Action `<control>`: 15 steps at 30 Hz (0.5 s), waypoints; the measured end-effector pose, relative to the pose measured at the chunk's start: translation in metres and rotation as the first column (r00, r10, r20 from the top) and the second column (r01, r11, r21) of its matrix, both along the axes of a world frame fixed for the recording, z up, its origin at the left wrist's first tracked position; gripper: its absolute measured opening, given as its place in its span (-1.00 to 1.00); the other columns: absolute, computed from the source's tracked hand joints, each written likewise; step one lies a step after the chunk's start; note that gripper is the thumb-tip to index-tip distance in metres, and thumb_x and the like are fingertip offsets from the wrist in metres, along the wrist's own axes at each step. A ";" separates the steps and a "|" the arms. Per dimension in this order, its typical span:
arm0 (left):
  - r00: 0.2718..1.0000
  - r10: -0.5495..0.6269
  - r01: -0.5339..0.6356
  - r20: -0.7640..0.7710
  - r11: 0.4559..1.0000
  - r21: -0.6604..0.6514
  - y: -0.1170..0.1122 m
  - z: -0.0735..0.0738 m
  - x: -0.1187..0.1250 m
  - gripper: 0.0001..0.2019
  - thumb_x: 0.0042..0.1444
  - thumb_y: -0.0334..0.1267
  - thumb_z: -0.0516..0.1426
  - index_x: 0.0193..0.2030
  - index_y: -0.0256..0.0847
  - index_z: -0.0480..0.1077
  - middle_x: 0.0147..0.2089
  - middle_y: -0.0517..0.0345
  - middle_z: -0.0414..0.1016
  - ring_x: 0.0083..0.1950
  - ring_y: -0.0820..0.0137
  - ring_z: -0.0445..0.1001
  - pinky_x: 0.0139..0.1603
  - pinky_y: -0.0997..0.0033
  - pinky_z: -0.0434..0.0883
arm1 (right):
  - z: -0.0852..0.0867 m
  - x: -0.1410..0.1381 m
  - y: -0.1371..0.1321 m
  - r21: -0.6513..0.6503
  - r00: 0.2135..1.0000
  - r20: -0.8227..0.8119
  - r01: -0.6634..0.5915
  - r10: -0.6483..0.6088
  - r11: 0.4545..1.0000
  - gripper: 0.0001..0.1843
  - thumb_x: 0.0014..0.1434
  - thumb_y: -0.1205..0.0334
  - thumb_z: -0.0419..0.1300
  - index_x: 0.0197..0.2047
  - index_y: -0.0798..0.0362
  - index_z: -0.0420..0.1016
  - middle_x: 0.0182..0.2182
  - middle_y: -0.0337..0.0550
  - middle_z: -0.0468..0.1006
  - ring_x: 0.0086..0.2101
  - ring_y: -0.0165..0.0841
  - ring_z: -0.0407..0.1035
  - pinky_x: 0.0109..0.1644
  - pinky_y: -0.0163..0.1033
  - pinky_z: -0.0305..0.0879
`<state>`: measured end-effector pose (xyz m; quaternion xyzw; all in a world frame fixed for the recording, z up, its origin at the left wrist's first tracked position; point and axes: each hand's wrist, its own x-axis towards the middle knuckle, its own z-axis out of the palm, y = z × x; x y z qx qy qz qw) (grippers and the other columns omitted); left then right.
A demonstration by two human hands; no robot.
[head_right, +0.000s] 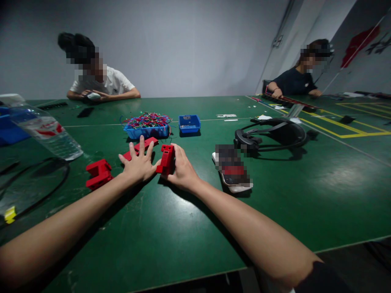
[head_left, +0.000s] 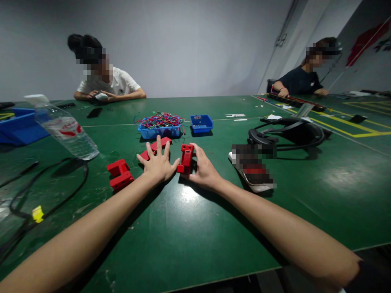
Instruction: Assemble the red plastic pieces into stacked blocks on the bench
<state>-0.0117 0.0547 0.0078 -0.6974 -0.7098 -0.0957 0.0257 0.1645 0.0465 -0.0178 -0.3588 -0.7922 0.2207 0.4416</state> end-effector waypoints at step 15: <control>0.945 -0.280 0.287 -0.169 0.958 0.020 -0.011 0.010 0.008 -0.36 0.29 -0.33 -0.12 0.49 -0.25 -0.17 0.49 -0.36 -0.07 0.15 -0.12 0.48 -0.09 -0.01 0.55 | -0.002 -0.001 0.003 0.030 1.000 0.010 0.002 -0.002 1.000 0.06 -0.10 0.22 0.39 0.37 0.11 -0.07 0.26 0.23 0.19 0.25 -0.07 0.17 0.32 0.09 0.18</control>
